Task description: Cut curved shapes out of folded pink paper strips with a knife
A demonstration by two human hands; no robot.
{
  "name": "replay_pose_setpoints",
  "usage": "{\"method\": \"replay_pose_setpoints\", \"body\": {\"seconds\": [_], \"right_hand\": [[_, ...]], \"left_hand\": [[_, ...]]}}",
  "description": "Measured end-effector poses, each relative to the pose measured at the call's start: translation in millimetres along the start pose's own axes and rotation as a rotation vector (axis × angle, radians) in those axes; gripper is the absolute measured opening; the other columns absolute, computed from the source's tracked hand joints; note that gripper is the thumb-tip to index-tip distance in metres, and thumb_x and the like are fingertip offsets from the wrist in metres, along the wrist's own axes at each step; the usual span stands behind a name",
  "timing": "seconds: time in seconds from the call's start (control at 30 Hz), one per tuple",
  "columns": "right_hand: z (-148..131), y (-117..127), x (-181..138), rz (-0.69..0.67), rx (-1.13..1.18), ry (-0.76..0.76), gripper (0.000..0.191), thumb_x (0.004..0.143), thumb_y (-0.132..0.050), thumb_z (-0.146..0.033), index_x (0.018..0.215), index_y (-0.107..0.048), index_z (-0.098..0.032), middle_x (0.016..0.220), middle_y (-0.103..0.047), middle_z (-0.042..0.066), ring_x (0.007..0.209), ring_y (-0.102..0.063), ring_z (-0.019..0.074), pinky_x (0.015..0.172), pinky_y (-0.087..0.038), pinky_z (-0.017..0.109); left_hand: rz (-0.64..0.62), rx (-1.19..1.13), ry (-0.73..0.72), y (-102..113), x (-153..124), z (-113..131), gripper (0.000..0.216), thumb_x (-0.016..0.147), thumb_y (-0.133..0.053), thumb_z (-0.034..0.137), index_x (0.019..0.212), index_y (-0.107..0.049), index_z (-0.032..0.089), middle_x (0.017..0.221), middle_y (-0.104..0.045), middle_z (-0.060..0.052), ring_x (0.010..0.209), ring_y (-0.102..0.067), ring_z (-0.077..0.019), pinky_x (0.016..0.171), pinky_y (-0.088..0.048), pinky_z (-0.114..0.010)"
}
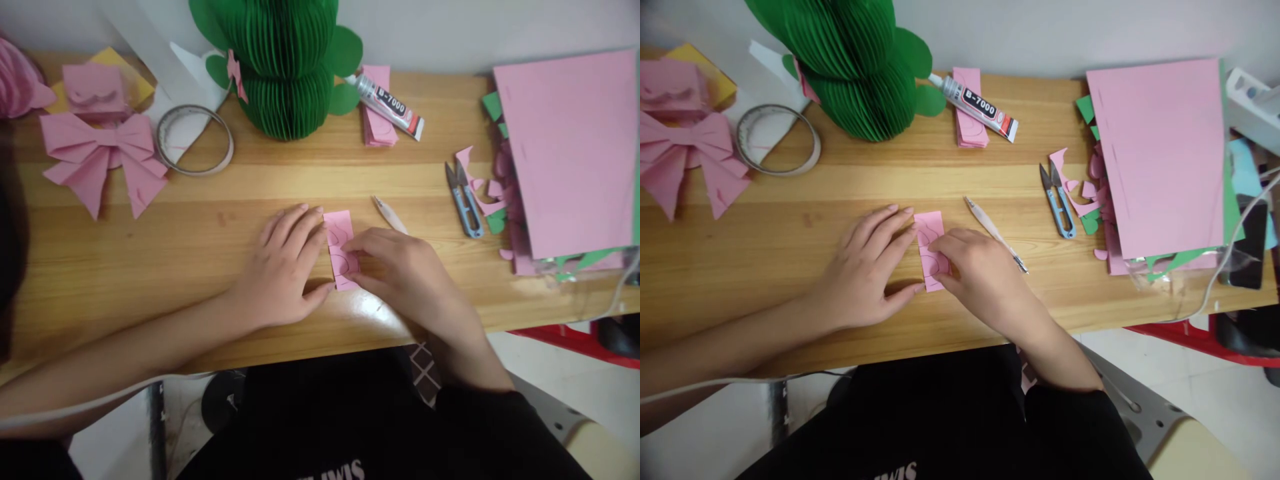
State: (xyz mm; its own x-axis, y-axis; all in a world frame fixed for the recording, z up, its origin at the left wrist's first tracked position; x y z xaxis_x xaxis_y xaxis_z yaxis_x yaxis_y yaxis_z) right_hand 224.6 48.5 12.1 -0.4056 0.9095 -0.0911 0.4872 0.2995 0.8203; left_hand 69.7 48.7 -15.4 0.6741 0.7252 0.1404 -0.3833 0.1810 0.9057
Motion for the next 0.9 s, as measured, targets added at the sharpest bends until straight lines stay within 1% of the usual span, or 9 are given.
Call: {"method": "replay_pose_setpoints", "body": {"seconds": [0.2,0.33,0.47,0.63,0.77,0.9], "right_hand": [[-1.1,-1.1,-0.5,-0.014,0.009,-0.004,0.013,0.083,-0.063,-0.008,0.089,-0.068,-0.018,0.088,-0.072,0.003,0.080,-0.065,0.0180,0.069,-0.046,0.028],[-1.2,-3.7,-0.5,-0.012,-0.018,0.016,0.012,0.086,-0.061,-0.010,0.089,-0.068,-0.019,0.090,-0.071,0.004,0.082,-0.064,0.0192,0.072,-0.047,0.030],[-2.0,-6.1,-0.1,-0.015,-0.032,0.046,0.013,0.088,-0.060,-0.011,0.094,-0.069,-0.018,0.093,-0.071,0.006,0.085,-0.064,0.0203,0.075,-0.049,0.032],[-2.2,-9.1,-2.2,-0.004,-0.018,0.081,0.014,0.090,-0.062,-0.013,0.099,-0.071,-0.016,0.100,-0.072,0.007,0.091,-0.065,0.0218,0.079,-0.052,0.034],[-2.2,-10.8,-3.8,-0.005,-0.037,0.102,0.012,0.091,-0.062,-0.015,0.098,-0.072,-0.014,0.100,-0.071,0.009,0.091,-0.065,0.0230,0.077,-0.055,0.036],[-2.6,-10.2,-3.7,-0.013,-0.058,0.094,0.015,0.091,-0.063,-0.015,0.103,-0.072,-0.015,0.102,-0.071,0.009,0.092,-0.065,0.0232,0.078,-0.056,0.037]], "left_hand": [[0.013,-0.003,0.000,-0.1,0.7,0.5,0.066,0.081,-0.068,0.034,0.135,-0.052,0.001,0.145,-0.048,-0.028,0.138,-0.040,-0.0445,0.113,-0.035,-0.062],[0.018,0.017,-0.005,0.2,0.6,0.5,0.064,0.081,-0.066,0.035,0.135,-0.052,0.003,0.145,-0.050,-0.026,0.138,-0.042,-0.0430,0.113,-0.036,-0.061],[0.020,0.032,-0.003,0.5,0.8,0.5,0.064,0.082,-0.064,0.036,0.134,-0.052,0.001,0.145,-0.050,-0.027,0.137,-0.043,-0.0429,0.112,-0.038,-0.061],[0.012,0.006,0.005,0.1,0.7,0.0,0.063,0.082,-0.064,0.035,0.134,-0.052,0.001,0.145,-0.050,-0.028,0.138,-0.041,-0.0433,0.112,-0.036,-0.062],[0.018,-0.006,0.010,-0.3,-0.3,-0.3,0.064,0.082,-0.064,0.036,0.134,-0.052,0.001,0.145,-0.049,-0.027,0.138,-0.041,-0.0430,0.113,-0.035,-0.062],[0.045,-0.027,0.011,0.1,-0.9,-1.7,0.064,0.082,-0.064,0.035,0.135,-0.051,0.000,0.145,-0.048,-0.027,0.137,-0.042,-0.0429,0.111,-0.037,-0.062]]}}
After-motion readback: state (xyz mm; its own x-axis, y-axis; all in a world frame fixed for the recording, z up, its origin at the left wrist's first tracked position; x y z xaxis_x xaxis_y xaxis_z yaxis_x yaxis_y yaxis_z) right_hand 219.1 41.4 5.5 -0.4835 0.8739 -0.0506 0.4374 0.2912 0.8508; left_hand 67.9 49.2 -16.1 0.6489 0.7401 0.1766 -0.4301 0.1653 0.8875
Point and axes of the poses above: each hand's wrist, its own x-axis towards the middle knuckle, its own y-axis out of the back of the hand, z = x × y, the point moved 5 cm from there along x, towards the middle knuckle
